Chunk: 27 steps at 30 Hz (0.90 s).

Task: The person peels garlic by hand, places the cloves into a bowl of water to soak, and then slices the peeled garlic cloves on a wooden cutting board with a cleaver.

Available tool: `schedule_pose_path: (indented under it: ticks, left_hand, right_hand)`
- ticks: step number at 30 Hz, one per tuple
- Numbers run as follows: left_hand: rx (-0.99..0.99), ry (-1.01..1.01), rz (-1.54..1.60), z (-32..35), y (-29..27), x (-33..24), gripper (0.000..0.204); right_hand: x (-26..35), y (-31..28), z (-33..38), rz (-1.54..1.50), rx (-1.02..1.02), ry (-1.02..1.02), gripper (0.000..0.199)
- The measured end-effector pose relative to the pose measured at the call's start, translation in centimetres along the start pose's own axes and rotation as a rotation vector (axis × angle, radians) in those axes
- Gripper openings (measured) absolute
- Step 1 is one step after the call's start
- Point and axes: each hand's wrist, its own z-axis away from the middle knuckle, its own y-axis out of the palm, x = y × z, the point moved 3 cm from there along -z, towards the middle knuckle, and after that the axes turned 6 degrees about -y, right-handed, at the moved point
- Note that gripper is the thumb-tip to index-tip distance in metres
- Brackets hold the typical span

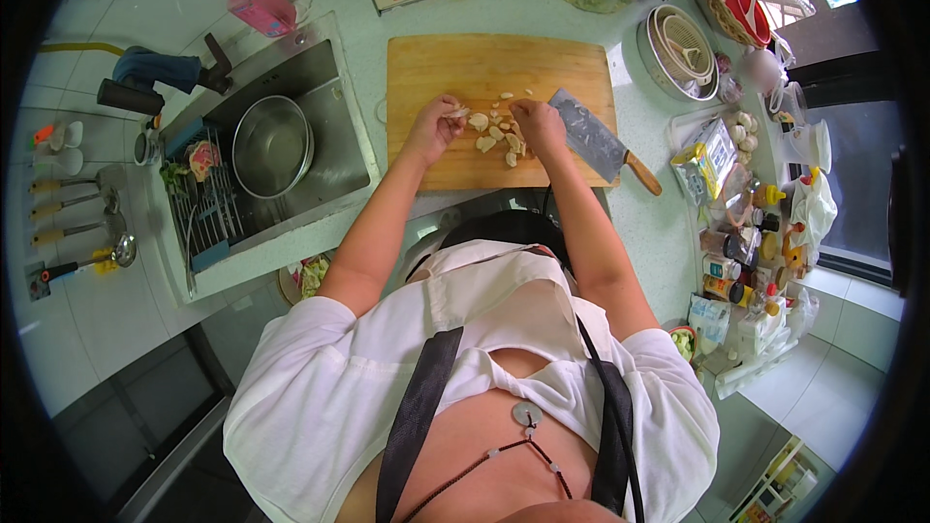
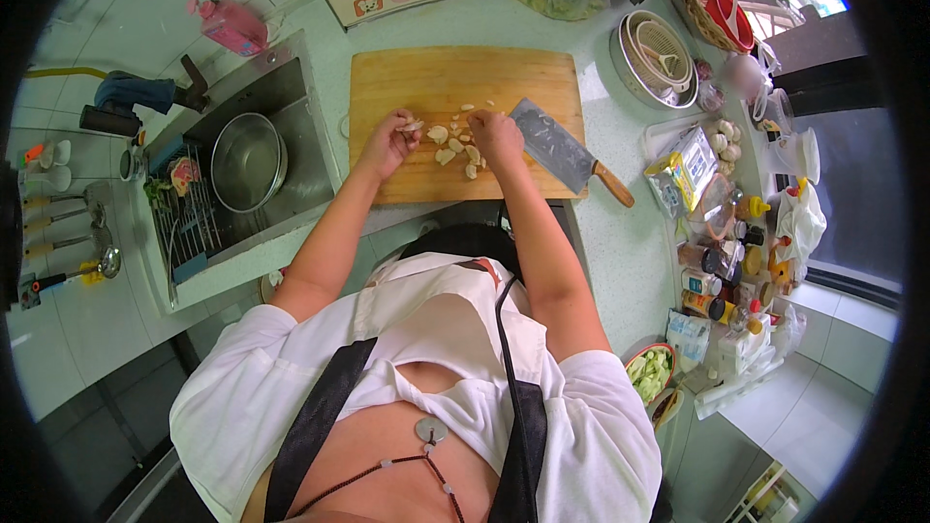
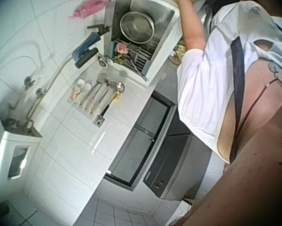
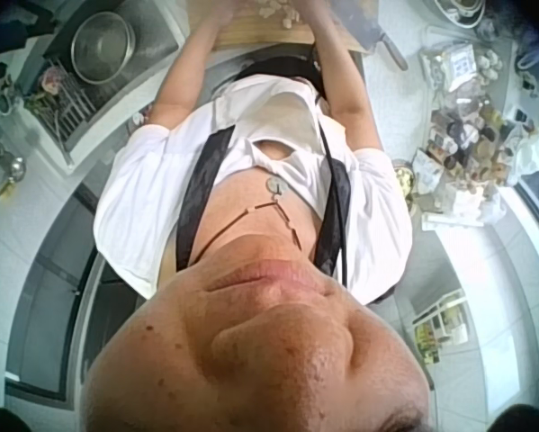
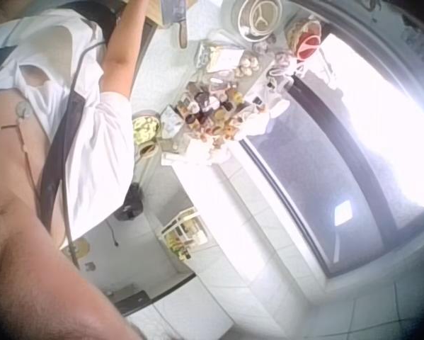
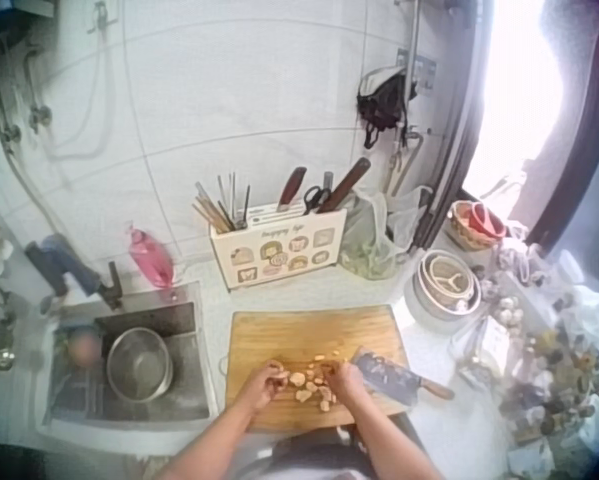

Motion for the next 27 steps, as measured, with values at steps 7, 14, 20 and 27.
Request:
schedule_pose_path:
  ticks: [7,14,20,27]
  left_hand:
    - [-0.013,-0.039,0.226,-0.1,-1.1,0.4,0.012]
    - [0.072,-0.020,0.187,0.3,-1.7,0.7,0.011]
    - [0.050,-0.046,0.123,0.3,-2.8,1.3,0.010]
    - [-0.018,-0.081,0.054,0.3,-3.5,2.0,0.015]
  right_hand:
    - [0.5,0.9,-0.5,0.150,0.024,-0.126,0.017]
    - [2.1,2.7,-1.1,0.276,-0.004,-0.193,0.017]
    - [2.2,2.6,-1.2,0.235,0.060,-0.168,0.015]
    - [-0.1,0.9,-1.3,-0.307,-0.066,-0.178,0.017]
